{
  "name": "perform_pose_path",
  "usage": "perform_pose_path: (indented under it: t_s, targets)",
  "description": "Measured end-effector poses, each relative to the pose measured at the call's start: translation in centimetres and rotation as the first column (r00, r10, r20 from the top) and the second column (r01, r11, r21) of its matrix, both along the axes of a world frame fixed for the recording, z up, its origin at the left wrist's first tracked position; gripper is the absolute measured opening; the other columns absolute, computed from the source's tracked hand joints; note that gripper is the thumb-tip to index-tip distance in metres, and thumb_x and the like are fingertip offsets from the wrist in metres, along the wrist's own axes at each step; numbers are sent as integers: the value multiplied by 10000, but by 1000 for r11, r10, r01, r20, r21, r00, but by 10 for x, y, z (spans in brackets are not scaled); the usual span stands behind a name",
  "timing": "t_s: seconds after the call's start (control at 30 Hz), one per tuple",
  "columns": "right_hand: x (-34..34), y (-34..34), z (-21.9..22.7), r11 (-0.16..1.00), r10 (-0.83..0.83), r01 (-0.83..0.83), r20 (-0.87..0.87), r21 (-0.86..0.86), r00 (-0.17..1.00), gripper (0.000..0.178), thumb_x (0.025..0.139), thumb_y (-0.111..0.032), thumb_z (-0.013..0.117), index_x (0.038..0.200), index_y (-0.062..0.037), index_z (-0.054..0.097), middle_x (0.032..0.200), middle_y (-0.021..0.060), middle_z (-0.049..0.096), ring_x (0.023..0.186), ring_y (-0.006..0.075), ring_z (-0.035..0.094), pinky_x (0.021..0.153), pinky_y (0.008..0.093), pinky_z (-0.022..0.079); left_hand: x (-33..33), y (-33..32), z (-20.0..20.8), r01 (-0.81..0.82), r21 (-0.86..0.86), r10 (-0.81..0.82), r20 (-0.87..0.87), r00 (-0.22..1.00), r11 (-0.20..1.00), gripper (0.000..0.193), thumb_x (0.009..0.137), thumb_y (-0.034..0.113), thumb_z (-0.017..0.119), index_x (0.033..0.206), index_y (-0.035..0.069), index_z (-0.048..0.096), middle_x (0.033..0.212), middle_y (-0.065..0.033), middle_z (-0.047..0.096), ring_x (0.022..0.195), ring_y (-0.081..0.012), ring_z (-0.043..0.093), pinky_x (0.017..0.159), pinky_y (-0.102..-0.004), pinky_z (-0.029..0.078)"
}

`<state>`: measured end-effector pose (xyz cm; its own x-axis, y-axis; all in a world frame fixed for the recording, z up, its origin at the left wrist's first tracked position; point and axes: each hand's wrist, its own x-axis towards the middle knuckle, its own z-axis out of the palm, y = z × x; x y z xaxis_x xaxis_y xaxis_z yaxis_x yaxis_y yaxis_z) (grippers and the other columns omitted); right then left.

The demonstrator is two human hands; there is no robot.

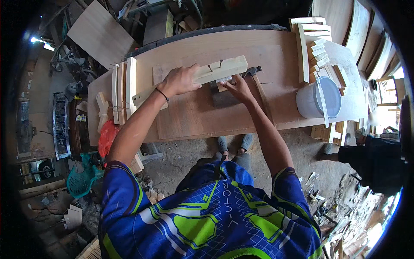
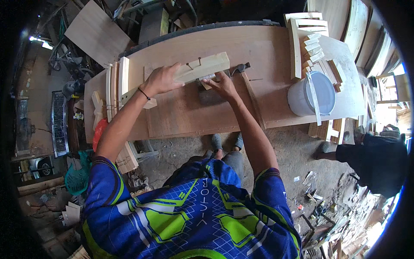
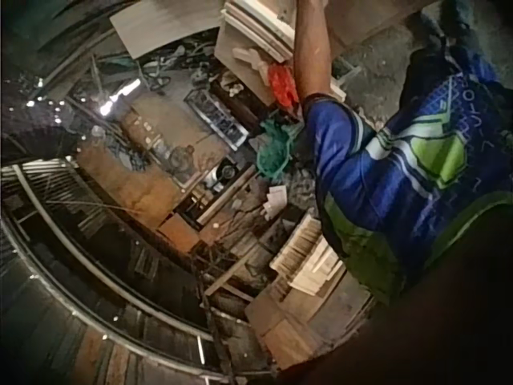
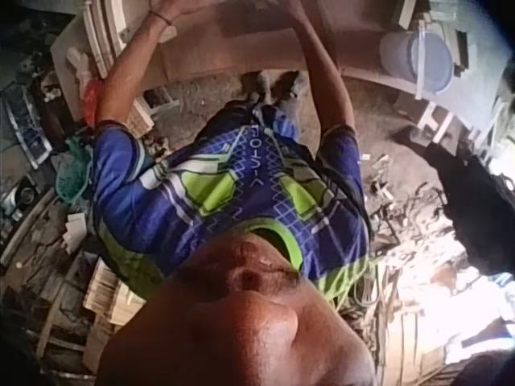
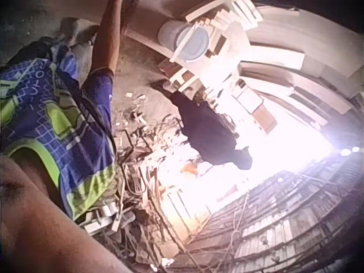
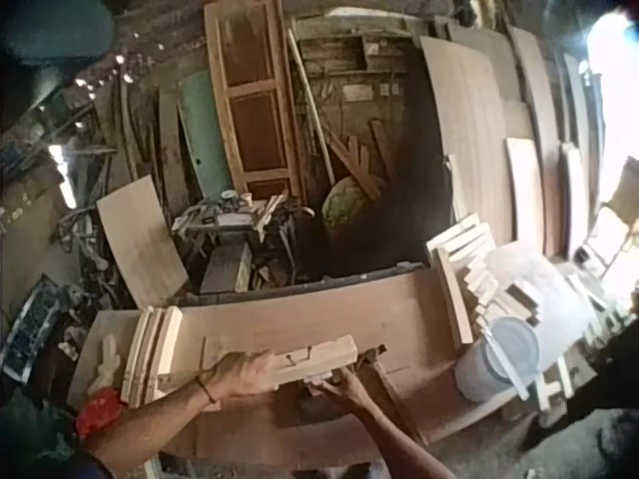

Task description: Applying glue and using a hammer to assemble wooden frames in a workshop.

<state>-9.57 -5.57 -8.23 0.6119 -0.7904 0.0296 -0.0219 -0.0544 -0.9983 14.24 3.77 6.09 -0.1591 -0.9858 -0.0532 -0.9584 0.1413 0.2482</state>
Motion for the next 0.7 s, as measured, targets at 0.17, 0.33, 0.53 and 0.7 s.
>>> perform_pose_path:
  t_s: [0.17,0.33,0.53,0.7]
  targets:
    - [-4,-3,-6,999,49,-48,-42,19,998,565,864,-360,801,1280,-37,597,1221,135,683,1148,235,631,955,381,495,-18,3,8,-30,62,29,10,1000,998,561,750,319,786,1162,49,518,895,-259,691,884,-457,676,766,-525,549]
    - [-4,-3,1,998,37,-40,-60,-45,998,564,861,-360,803,1277,-38,600,1228,143,679,1143,240,627,952,384,494,-20,3,6,-42,90,43,-2,999,995,541,776,333,784,1128,44,492,941,-275,676,913,-474,653,773,-536,532]
    - [-4,-3,0,999,29,-32,-65,-44,997,566,860,-361,804,1274,-35,599,1228,140,679,1139,239,628,949,380,492,-19,2,2,-26,82,26,1,1000,996,522,775,317,785,1095,33,486,925,-268,673,902,-471,653,769,-530,531]
    - [-6,2,14,998,21,-25,-83,-50,996,572,860,-359,804,1281,-35,594,1224,135,681,1142,235,625,955,382,488,-20,3,4,-25,81,26,-7,1000,996,519,774,306,783,1098,32,485,919,-270,671,899,-471,652,764,-526,530]
